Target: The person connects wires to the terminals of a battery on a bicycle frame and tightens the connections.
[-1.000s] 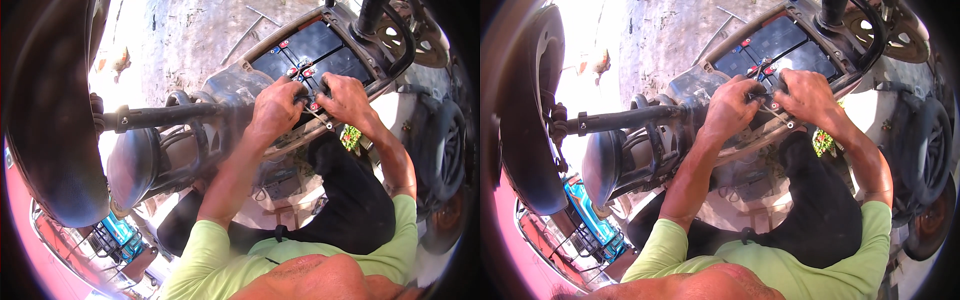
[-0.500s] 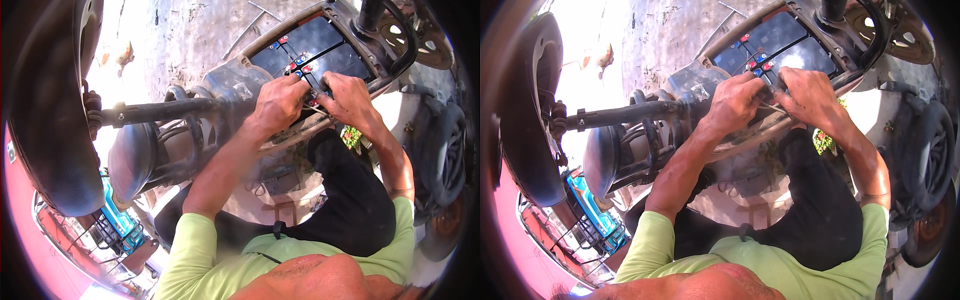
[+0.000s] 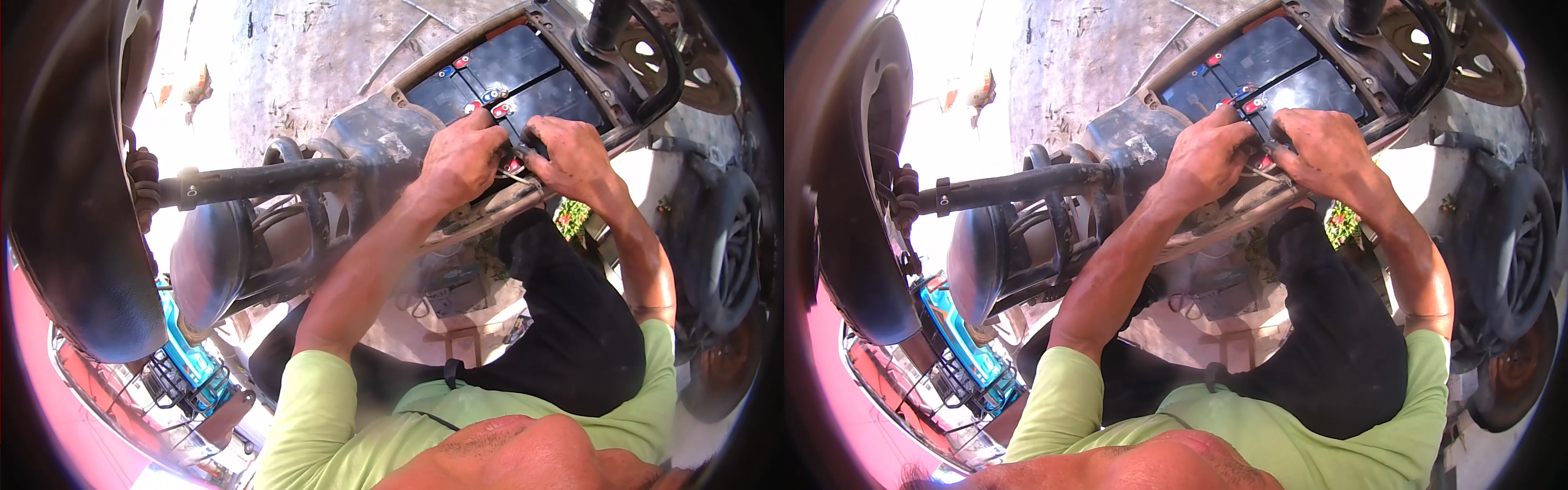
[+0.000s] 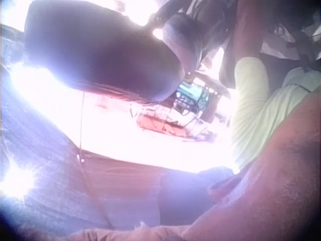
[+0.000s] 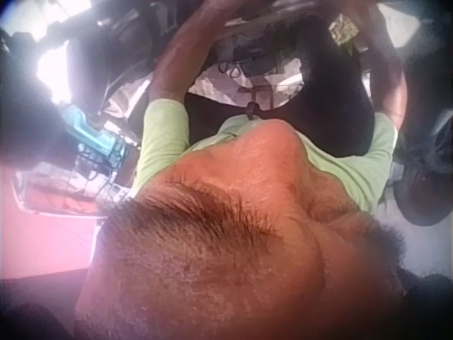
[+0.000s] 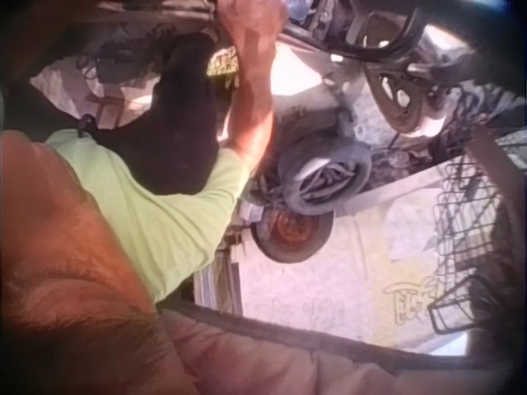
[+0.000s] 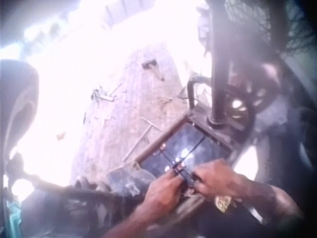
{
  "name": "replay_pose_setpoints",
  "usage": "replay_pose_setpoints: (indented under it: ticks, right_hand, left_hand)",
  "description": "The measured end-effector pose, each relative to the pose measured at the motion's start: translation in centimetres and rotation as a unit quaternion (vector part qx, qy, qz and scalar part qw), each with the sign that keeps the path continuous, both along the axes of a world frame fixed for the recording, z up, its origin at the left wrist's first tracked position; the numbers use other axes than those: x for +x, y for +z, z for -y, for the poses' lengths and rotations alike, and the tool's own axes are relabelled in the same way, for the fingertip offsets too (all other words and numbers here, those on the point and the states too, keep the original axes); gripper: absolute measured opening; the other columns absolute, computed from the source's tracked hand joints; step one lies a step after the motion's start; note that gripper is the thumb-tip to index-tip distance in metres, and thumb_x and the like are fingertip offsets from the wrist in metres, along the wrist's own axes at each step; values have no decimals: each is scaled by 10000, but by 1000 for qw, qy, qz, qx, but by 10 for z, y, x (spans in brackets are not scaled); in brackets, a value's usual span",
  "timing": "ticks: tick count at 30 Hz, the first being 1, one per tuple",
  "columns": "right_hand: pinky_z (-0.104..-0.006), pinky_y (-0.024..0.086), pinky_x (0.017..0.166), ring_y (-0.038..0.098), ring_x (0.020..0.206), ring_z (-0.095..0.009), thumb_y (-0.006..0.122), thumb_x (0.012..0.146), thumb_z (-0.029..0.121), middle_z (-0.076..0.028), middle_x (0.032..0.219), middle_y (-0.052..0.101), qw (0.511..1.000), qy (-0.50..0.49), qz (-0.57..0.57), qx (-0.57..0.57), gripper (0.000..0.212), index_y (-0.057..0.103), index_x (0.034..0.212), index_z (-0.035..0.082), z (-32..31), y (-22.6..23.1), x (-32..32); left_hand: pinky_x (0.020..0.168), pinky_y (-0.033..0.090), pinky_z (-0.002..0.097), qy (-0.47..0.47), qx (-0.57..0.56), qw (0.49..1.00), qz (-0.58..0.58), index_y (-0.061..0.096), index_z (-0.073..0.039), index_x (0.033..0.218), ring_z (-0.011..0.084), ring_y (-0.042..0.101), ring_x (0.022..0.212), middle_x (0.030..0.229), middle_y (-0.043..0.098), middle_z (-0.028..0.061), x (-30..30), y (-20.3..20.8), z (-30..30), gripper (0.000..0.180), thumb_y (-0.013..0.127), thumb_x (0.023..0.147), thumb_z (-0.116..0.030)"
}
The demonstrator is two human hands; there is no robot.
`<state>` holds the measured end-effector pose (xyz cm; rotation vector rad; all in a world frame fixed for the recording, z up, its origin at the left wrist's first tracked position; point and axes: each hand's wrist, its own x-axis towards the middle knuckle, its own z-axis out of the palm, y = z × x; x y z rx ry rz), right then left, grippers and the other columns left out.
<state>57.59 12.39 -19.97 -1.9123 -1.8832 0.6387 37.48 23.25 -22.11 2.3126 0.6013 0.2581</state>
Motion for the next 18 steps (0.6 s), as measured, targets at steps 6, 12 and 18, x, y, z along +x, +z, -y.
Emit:
replay_pose_setpoints:
  ticks: [6,12,18]
  right_hand:
    - [-513,555,786,701,913,-422,711,875,182,-192,947,711,1000,0,-13,20,210,669,1007,25,1,-6,4]
    - [-524,552,781,697,900,-429,701,892,171,-197,941,707,1000,-11,-9,9,190,664,1002,20,1,-5,4]
    - [-524,546,781,695,887,-440,688,909,174,-202,916,709,999,-26,-23,-9,186,664,1015,23,0,-6,5]
  left_hand:
    - [872,543,510,4,-12,1000,-13,728,-68,1022,409,654,1036,1048,642,170,0,1,-1,151,703,875,-92]
    - [870,550,512,18,-16,1000,-16,736,-69,1027,418,665,1013,1050,653,168,1,1,-1,158,702,874,-91]
    - [866,552,512,30,-32,999,-10,747,-72,1046,433,667,998,1064,653,173,2,4,-2,164,691,892,-75]
